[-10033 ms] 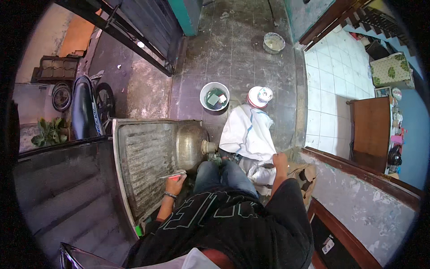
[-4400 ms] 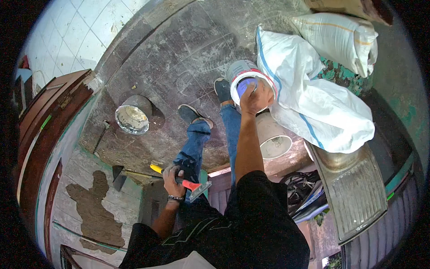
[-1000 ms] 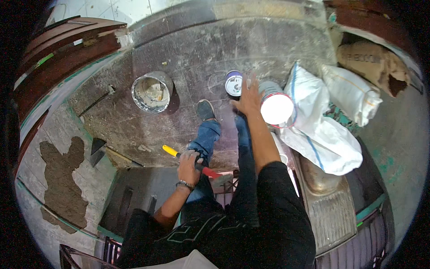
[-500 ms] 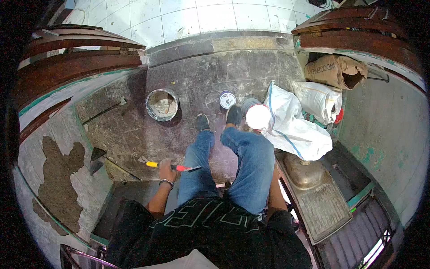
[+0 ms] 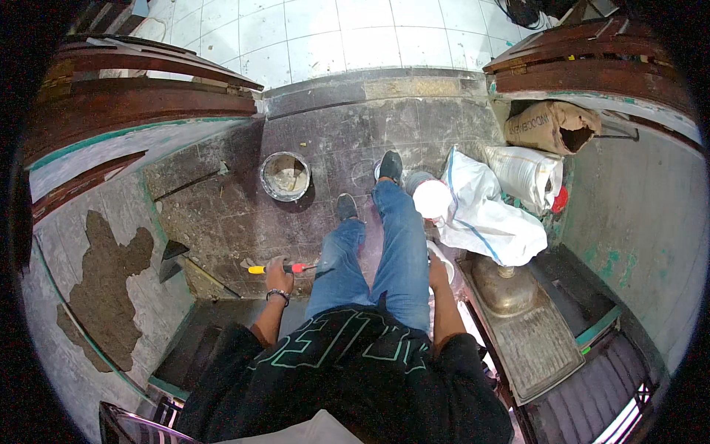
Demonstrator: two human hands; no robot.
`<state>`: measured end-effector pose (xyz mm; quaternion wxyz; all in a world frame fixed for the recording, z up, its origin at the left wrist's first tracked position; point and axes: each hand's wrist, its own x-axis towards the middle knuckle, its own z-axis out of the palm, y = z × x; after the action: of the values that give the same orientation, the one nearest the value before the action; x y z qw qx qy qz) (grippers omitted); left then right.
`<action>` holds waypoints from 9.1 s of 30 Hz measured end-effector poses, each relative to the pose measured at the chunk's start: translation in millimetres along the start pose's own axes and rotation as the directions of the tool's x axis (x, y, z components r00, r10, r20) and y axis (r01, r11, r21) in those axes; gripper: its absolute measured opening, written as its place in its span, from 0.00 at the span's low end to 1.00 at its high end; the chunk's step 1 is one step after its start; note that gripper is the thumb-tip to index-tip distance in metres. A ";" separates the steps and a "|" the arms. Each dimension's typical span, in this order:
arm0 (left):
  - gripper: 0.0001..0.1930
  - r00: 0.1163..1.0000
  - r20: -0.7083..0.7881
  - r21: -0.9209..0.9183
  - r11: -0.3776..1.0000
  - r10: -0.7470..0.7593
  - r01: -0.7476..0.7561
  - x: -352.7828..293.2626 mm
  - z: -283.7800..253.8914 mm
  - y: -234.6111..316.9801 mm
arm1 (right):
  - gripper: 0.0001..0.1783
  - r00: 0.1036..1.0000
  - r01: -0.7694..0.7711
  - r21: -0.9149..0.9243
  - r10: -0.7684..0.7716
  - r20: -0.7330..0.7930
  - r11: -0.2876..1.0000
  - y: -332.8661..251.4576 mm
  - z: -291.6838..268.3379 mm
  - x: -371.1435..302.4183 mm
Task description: The person scrapes paint and plaster off a wall using a scraper and a crowbar.
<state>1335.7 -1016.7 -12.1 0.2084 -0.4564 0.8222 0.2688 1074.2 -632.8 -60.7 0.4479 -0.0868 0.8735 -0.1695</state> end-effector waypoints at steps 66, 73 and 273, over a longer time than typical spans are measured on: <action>0.19 0.998 0.012 -0.080 0.995 0.057 -0.056 25.0 -74.4 126.6 | 0.21 0.958 -0.157 0.759 0.283 -0.037 0.632 102.1 -83.2 -26.9; 0.19 0.929 0.062 -0.153 0.923 0.364 -0.352 110.4 -84.1 238.7 | 0.19 0.893 -0.148 0.670 0.389 -0.224 0.727 116.6 -42.0 -96.2; 0.10 0.648 -0.533 -0.487 -0.429 -0.544 -0.761 291.6 -225.8 -623.6 | 0.30 0.572 0.691 -0.711 -0.700 0.427 0.132 -800.8 501.3 311.6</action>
<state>1706.7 -1619.4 -167.0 -0.6665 -0.3217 0.2247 0.6338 1299.2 -1579.6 -267.4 0.2135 -0.6786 0.6988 0.0751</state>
